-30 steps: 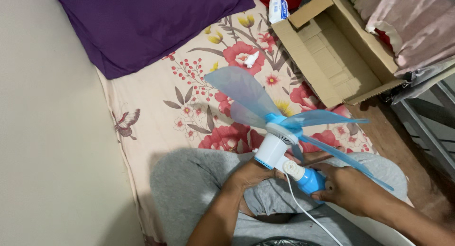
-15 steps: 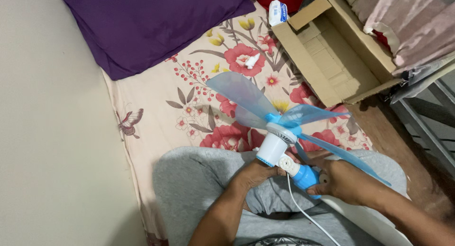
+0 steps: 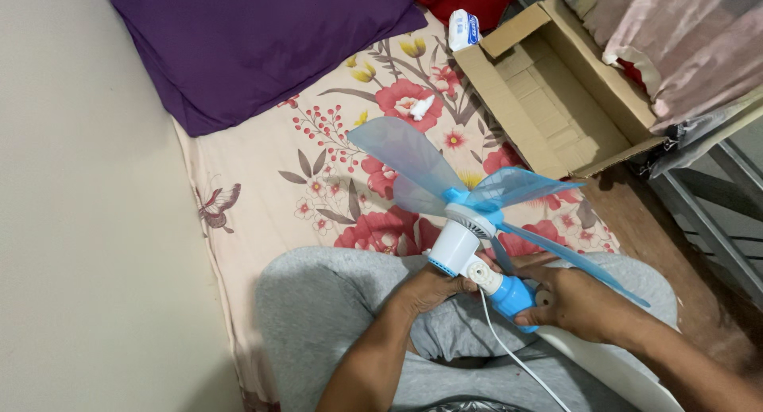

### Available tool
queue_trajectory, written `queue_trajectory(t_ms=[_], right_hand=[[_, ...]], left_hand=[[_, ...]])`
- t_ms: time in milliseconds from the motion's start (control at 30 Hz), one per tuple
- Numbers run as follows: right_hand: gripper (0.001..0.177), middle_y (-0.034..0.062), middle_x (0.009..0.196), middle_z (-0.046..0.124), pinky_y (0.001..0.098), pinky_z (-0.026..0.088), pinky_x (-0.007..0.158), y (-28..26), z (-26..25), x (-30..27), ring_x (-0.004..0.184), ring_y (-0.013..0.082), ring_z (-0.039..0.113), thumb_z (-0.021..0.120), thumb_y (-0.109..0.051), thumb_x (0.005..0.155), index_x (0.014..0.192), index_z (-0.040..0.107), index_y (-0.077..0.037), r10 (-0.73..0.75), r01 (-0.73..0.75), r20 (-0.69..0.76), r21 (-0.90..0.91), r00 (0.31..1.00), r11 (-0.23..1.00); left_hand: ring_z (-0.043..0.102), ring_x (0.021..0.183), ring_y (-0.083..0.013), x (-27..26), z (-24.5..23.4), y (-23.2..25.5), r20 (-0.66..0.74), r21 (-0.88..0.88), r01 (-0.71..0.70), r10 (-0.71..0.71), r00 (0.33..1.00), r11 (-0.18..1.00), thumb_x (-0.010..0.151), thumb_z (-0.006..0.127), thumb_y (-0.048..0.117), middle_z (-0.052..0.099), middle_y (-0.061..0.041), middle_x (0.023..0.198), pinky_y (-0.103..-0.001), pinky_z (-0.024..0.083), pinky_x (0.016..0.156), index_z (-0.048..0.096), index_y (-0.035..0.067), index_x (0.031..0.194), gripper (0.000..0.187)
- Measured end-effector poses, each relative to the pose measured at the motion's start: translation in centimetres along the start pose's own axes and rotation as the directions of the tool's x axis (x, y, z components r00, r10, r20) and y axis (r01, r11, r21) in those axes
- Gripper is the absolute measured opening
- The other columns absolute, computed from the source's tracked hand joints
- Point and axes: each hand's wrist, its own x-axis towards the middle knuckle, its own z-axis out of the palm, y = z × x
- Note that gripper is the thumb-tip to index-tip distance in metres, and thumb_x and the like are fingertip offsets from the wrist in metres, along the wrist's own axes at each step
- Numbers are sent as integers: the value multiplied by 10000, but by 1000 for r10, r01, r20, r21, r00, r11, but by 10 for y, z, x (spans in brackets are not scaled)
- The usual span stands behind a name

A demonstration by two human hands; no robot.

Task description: The person assembles a small blue and white pedestal fan on a bed. They attach the fan head to the pole, secure the blades, and connect the power cord to the base.

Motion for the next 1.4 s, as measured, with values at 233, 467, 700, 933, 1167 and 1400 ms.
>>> queue_trajectory(t_ms=[233, 467, 700, 933, 1167, 1400], right_hand=[[715, 75, 1123, 745, 316, 531, 950, 8, 4, 3, 1043, 192, 715, 847, -307, 789, 1435, 567, -181, 66, -69, 27, 128, 997, 989], [391, -1, 712, 502, 242, 341, 501, 19, -29, 12, 580, 90, 439, 605, -290, 940, 1279, 590, -95, -89, -92, 168, 830, 982, 550], [262, 34, 690, 617, 279, 439, 510, 32, -10, 54, 583, 117, 554, 642, -249, 956, 1060, 654, -10, -53, 6, 38, 751, 998, 660], [335, -28, 612, 581, 250, 421, 508, 23, -12, 75, 541, 74, 493, 579, -324, 984, 900, 770, -62, -20, 39, -43, 513, 999, 857], [297, -4, 603, 640, 271, 418, 518, 4, -10, 81, 552, 71, 497, 728, -305, 909, 795, 790, -37, 35, -3, -74, 395, 997, 919], [303, 33, 575, 670, 294, 450, 511, -10, -9, 78, 525, 96, 543, 760, -337, 869, 757, 760, -55, 63, -1, -191, 306, 980, 952]], left_hand=[[661, 1163, -177, 4, 3, 1, 34, -64, -30, 33, 999, 998, 928, 802, 207, 697, -51, 1253, -328, 567, 975, 612, 59, 1344, 481], [647, 1178, -185, 41, -4, 22, 30, -47, 0, 1, 1000, 999, 971, 753, 175, 667, -50, 1247, -367, 563, 986, 587, 68, 1380, 454], [643, 1198, -191, 41, -20, 9, 3, -146, 24, -24, 1000, 989, 993, 737, 147, 657, -43, 1270, -371, 557, 983, 547, 81, 1420, 472], [650, 1189, -186, 43, -26, 7, -50, -133, 46, -53, 997, 990, 959, 741, 156, 667, -38, 1259, -371, 569, 976, 550, 109, 1396, 479], [653, 1164, -165, 44, -29, 2, -48, -130, 54, -60, 997, 990, 965, 753, 162, 664, -33, 1241, -346, 574, 958, 558, 109, 1411, 490], [649, 1152, -150, 42, -26, 8, -51, -98, 56, -61, 997, 994, 931, 765, 168, 650, -7, 1222, -334, 580, 945, 551, 130, 1383, 502]])
